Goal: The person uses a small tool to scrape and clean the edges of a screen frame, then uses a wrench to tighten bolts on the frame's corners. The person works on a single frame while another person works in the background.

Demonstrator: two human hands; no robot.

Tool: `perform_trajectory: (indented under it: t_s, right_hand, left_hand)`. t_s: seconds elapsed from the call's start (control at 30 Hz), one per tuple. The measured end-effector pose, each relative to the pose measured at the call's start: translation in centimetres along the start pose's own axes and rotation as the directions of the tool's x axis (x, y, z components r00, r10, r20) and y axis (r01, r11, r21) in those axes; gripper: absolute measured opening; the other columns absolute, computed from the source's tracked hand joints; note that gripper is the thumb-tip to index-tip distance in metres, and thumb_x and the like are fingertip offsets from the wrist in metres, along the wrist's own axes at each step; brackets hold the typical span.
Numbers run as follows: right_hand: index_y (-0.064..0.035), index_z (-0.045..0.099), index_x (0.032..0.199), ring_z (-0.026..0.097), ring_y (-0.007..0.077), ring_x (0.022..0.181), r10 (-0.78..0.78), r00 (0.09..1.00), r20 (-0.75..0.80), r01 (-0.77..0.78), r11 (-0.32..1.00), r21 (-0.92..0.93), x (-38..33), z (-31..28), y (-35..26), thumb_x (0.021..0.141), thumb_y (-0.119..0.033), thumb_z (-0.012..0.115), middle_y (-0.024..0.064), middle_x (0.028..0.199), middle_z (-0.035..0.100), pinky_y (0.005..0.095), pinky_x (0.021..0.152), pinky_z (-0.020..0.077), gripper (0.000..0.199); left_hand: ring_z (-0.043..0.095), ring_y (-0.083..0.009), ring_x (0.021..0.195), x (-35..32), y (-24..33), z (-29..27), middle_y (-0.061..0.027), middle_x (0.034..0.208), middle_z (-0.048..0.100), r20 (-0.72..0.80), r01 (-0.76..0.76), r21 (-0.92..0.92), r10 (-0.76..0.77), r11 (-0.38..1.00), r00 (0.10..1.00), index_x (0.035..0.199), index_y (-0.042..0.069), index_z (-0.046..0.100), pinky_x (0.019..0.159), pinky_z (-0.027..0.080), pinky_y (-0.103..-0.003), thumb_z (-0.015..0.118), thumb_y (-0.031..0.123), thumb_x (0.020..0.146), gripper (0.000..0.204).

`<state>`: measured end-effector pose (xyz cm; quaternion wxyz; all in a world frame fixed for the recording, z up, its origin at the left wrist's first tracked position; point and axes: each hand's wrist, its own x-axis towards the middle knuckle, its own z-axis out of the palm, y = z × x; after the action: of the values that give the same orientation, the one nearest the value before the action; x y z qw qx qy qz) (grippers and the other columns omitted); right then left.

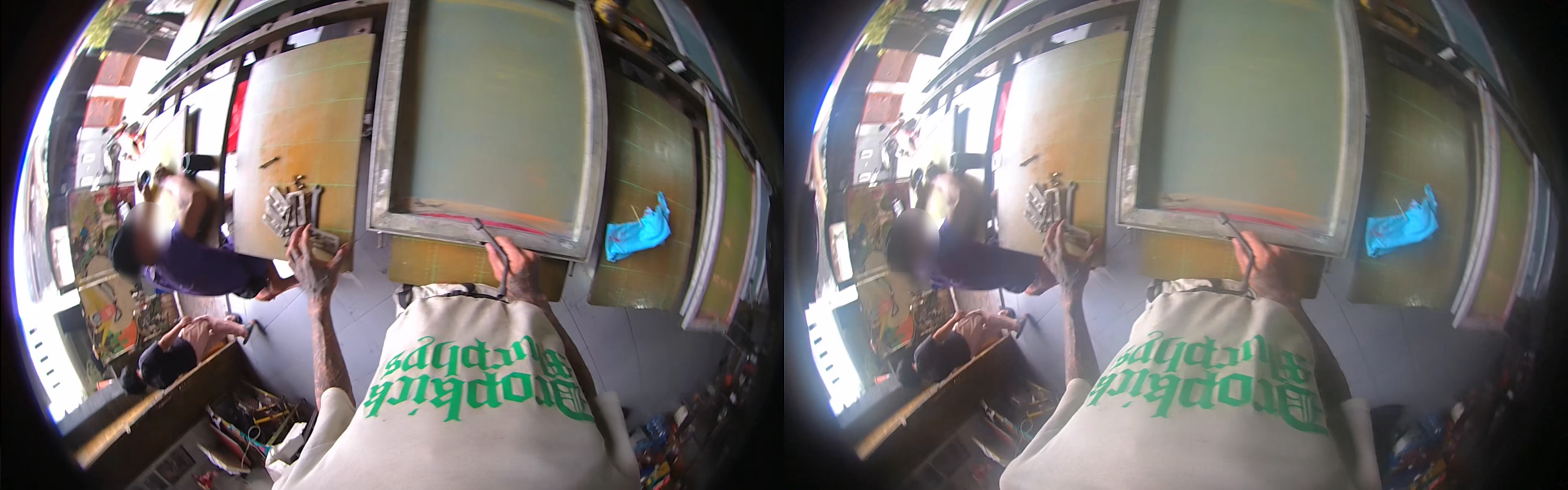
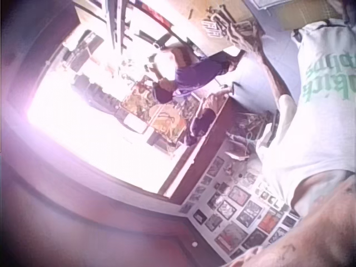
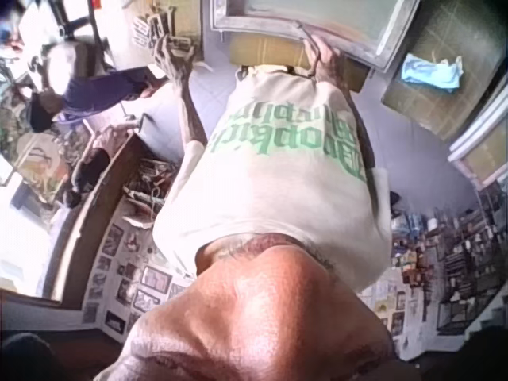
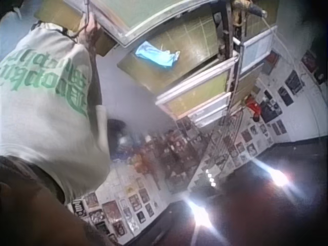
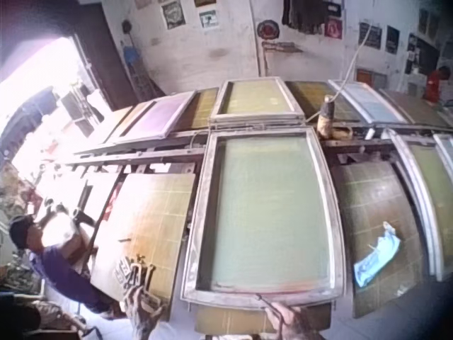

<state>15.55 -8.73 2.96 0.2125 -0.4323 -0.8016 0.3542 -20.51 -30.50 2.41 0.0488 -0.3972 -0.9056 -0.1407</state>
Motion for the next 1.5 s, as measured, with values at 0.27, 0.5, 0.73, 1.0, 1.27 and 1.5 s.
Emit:
perform_trajectory:
  t_s: [0.27, 0.5, 0.73, 1.0, 1.27, 1.5]
  right_hand:
    - [-0.0115, 0.063, 0.097, 0.068, 0.0316, 0.061, -0.059, 0.997, 0.057, 0.056, 0.998, 0.040, -0.2, -0.4, 0.8, 0.087, -0.017, 0.073, 0.0097, 0.067, 0.066, 0.0440, 0.057, 0.0527, 0.015]
    - [-0.0085, 0.056, 0.107, 0.067, 0.0316, 0.060, -0.138, 0.984, 0.113, 0.148, 0.985, -0.087, -1.0, -0.4, 2.0, 0.087, -0.013, 0.072, 0.0092, 0.065, 0.063, 0.0427, 0.057, 0.0515, 0.026]
    - [-0.0087, 0.057, 0.105, 0.067, 0.0304, 0.060, -0.102, 0.993, 0.065, 0.110, 0.985, -0.130, -1.7, -0.7, 1.8, 0.087, -0.012, 0.072, 0.0083, 0.065, 0.062, 0.0427, 0.055, 0.0519, 0.024]
    - [-0.0081, 0.056, 0.098, 0.066, 0.0269, 0.056, -0.063, 0.997, -0.036, 0.059, 0.994, -0.094, -1.3, -0.4, 1.5, 0.089, -0.012, 0.072, 0.0088, 0.065, 0.063, 0.0402, 0.051, 0.0517, 0.019]
    - [-0.0055, 0.058, 0.097, 0.068, 0.0280, 0.058, -0.068, 0.997, 0.039, 0.072, 0.992, -0.107, -2.1, -2.6, 3.6, 0.088, -0.010, 0.071, 0.0112, 0.064, 0.063, 0.0420, 0.052, 0.0526, 0.016]
    - [-0.0053, 0.060, 0.099, 0.069, 0.0359, 0.063, 0.073, 0.994, -0.079, -0.077, 0.995, -0.058, -4.1, -8.3, 7.5, 0.088, -0.009, 0.070, 0.0157, 0.070, 0.067, 0.0431, 0.053, 0.0521, 0.015]
  left_hand:
    - [0.033, -0.0455, 0.146, -0.2, 1.1, 0.1, -0.0244, 0.163, 0.030, 0.030, 0.029, -0.046, -0.028, 0.999, 0.999, 0.154, 0.016, 0.045, 0.113, 0.030, -0.062, 0.083, 0.065, 0.072, 0.103]
    - [0.030, -0.0399, 0.149, 2.8, 9.8, -0.9, -0.0150, 0.162, 0.037, -0.059, -0.119, -0.126, 0.112, 0.985, 0.992, 0.147, 0.016, 0.054, 0.118, 0.021, -0.059, 0.075, 0.049, 0.089, 0.070]
    - [0.030, -0.0399, 0.150, 2.4, 12.9, 3.5, -0.0142, 0.161, 0.039, 0.090, -0.182, -0.130, 0.195, 0.975, 0.977, 0.153, 0.015, 0.045, 0.118, 0.025, -0.054, 0.057, 0.045, 0.103, 0.059]
    - [0.031, -0.0394, 0.149, 1.8, 14.1, 5.7, -0.0169, 0.159, 0.039, 0.056, -0.149, -0.222, 0.165, 0.964, 0.985, 0.156, 0.013, 0.041, 0.119, 0.025, -0.053, 0.054, 0.041, 0.104, 0.060]
    - [0.024, -0.0439, 0.151, 1.5, 13.7, 6.1, -0.0158, 0.162, 0.036, 0.067, -0.131, -0.208, 0.148, 0.969, 0.987, 0.157, 0.016, 0.041, 0.120, 0.021, -0.055, 0.051, 0.046, 0.105, 0.060]
    - [0.023, -0.0444, 0.152, 1.5, 13.6, 6.2, -0.0159, 0.162, 0.036, 0.055, -0.126, -0.214, 0.141, 0.969, 0.988, 0.157, 0.015, 0.040, 0.121, 0.020, -0.055, 0.050, 0.046, 0.105, 0.061]
